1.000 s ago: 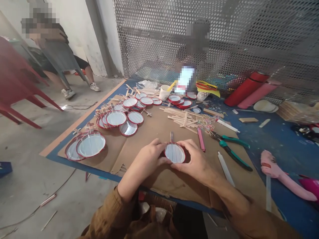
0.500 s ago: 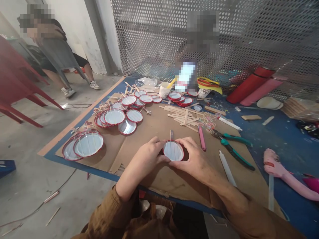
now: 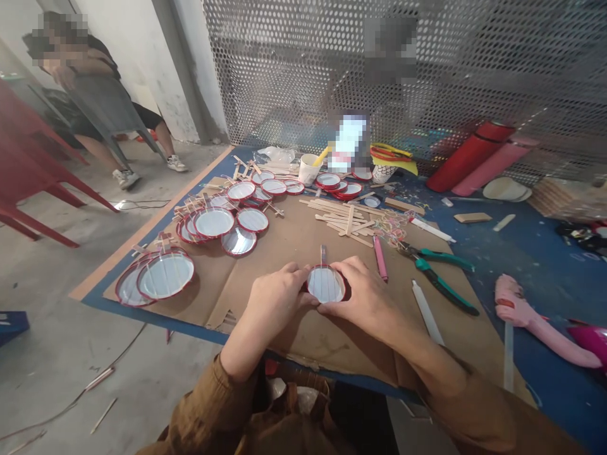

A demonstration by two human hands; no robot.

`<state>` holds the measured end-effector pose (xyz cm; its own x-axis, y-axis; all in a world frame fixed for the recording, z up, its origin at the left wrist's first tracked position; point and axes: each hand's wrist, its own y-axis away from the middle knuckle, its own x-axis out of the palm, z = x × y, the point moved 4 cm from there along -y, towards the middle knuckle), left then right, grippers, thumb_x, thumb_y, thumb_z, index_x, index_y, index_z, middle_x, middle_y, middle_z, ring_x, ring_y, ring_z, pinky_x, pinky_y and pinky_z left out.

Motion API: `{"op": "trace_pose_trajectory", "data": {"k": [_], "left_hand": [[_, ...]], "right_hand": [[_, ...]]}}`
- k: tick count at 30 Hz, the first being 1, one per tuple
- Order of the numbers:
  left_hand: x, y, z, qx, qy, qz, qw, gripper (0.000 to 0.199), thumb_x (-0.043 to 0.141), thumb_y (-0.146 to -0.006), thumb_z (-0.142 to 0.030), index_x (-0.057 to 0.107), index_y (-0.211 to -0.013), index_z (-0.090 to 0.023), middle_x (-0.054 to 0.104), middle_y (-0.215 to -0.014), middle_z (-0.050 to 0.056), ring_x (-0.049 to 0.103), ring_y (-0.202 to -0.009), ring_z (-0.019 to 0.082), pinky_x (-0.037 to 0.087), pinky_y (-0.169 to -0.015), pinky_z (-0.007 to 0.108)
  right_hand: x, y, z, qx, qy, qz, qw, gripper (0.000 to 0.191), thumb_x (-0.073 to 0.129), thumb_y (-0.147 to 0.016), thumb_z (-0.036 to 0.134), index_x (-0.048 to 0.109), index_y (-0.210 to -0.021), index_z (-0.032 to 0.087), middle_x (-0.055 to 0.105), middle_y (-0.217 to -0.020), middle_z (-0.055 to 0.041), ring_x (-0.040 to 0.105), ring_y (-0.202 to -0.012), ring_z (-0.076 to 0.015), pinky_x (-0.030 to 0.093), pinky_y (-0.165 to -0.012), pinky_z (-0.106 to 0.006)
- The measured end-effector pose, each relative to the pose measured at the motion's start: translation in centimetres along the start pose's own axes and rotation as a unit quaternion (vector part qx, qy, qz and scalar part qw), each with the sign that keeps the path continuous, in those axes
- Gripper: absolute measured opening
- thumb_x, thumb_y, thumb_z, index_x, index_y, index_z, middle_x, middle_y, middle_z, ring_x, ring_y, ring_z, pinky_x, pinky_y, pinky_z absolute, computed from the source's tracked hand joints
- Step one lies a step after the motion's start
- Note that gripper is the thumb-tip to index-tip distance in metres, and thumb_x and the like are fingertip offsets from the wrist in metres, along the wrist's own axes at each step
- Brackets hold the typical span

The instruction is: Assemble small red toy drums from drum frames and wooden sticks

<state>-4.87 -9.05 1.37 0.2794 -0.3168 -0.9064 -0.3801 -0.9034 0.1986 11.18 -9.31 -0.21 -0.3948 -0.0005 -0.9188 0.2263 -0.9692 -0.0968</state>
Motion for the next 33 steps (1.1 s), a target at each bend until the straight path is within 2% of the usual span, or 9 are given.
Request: {"op": "trace_pose_trajectory", "data": {"k": [10,18,20,22,25,27,29,31,33], "left_hand": [[0.0,-0.1,0.2,-0.001,-0.001,-0.020,1.000,0.044,0.063,-0.079,-0.047,0.058,-0.121,-0.036,0.065,-0.100,0.002,0.065,-0.088,0.022,0.040,-0.060,0.024],[0.4,-0.1,0.8,0.034,0.034,-0.045,0.998,0.049,0.065,-0.077,-0.043,0.056,-0.124,-0.031,0.066,-0.100,0.004,0.065,-0.087,0.021,0.042,-0.065,0.025],[0.4,-0.1,1.4,0.044,0.089,-0.071,0.992,0.066,0.069,-0.073,-0.042,0.046,-0.133,-0.024,0.067,-0.096,0.005,0.064,-0.086,0.021,0.043,-0.067,0.025],[0.7,-0.1,2.2,0.038,0.150,-0.082,0.985,0.077,0.067,-0.074,-0.041,0.035,-0.141,-0.020,0.065,-0.080,0.001,0.063,-0.074,0.018,0.042,-0.063,0.024],[0.9,0.1,3.5,0.000,0.250,-0.164,0.954,0.049,0.046,-0.088,-0.034,0.040,-0.134,-0.018,0.057,-0.062,-0.004,0.058,-0.059,0.014,0.040,-0.059,0.023],[1.0,0.5,4.0,-0.009,0.276,-0.234,0.932,0.035,0.044,-0.088,-0.030,0.049,-0.121,-0.019,0.055,-0.061,-0.005,0.056,-0.059,0.012,0.040,-0.060,0.022],[1.1,0.8,4.1,0.021,0.273,-0.276,0.921,0.020,0.048,-0.085,-0.029,0.056,-0.101,-0.020,0.058,-0.065,-0.004,0.056,-0.062,0.012,0.040,-0.062,0.021],[1.2,1.0,4.1,0.042,0.277,-0.302,0.911,0.012,0.052,-0.083,-0.029,0.054,-0.078,-0.019,0.060,-0.068,-0.002,0.056,-0.062,0.011,0.039,-0.060,0.020],[1.2,1.2,4.0,0.054,0.261,-0.317,0.910,0.019,0.054,-0.083,-0.030,0.051,-0.068,-0.018,0.060,-0.063,-0.002,0.054,-0.058,0.010,0.037,-0.057,0.020]], "right_hand": [[-0.3,-0.6,0.2,0.059,0.013,0.054,0.997,0.064,0.084,-0.046,0.047,0.061,-0.101,0.023,0.059,-0.102,-0.0059,0.058,-0.094,-0.0270,0.045,-0.075,-0.037],[-0.4,-0.5,0.5,0.062,0.017,0.060,0.996,0.067,0.083,-0.047,0.048,0.059,-0.103,0.021,0.058,-0.104,-0.0068,0.057,-0.097,-0.0273,0.045,-0.077,-0.037],[-0.4,-0.2,0.4,0.050,0.010,0.050,0.997,0.079,0.084,-0.044,0.049,0.056,-0.111,0.020,0.057,-0.107,-0.0082,0.056,-0.101,-0.0289,0.045,-0.080,-0.038],[-0.6,0.2,0.1,0.035,-0.034,0.038,0.998,0.088,0.083,-0.045,0.053,0.051,-0.120,0.019,0.056,-0.114,-0.0100,0.056,-0.103,-0.0284,0.045,-0.082,-0.038],[-1.5,0.9,-1.0,0.043,-0.152,0.006,0.987,0.067,0.070,-0.066,0.054,0.051,-0.120,0.020,0.056,-0.117,-0.0094,0.060,-0.093,-0.0203,0.047,-0.077,-0.032],[-2.3,1.3,-2.2,0.073,-0.191,-0.029,0.978,0.040,0.060,-0.075,0.047,0.058,-0.105,0.020,0.062,-0.104,-0.0064,0.061,-0.082,-0.0166,0.047,-0.073,-0.029],[-3.1,1.7,-3.5,0.100,-0.184,-0.060,0.976,0.022,0.054,-0.077,0.038,0.061,-0.083,0.019,0.065,-0.084,-0.0031,0.059,-0.073,-0.0158,0.044,-0.069,-0.028],[-3.8,1.9,-4.6,0.112,-0.160,-0.079,0.978,0.018,0.051,-0.075,0.035,0.059,-0.071,0.019,0.062,-0.069,-0.0010,0.057,-0.067,-0.0154,0.041,-0.064,-0.026],[-4.2,1.6,-5.3,0.118,-0.130,-0.086,0.981,0.021,0.052,-0.074,0.037,0.058,-0.065,0.019,0.060,-0.062,0.0003,0.053,-0.061,-0.0146,0.037,-0.059,-0.025]]}}
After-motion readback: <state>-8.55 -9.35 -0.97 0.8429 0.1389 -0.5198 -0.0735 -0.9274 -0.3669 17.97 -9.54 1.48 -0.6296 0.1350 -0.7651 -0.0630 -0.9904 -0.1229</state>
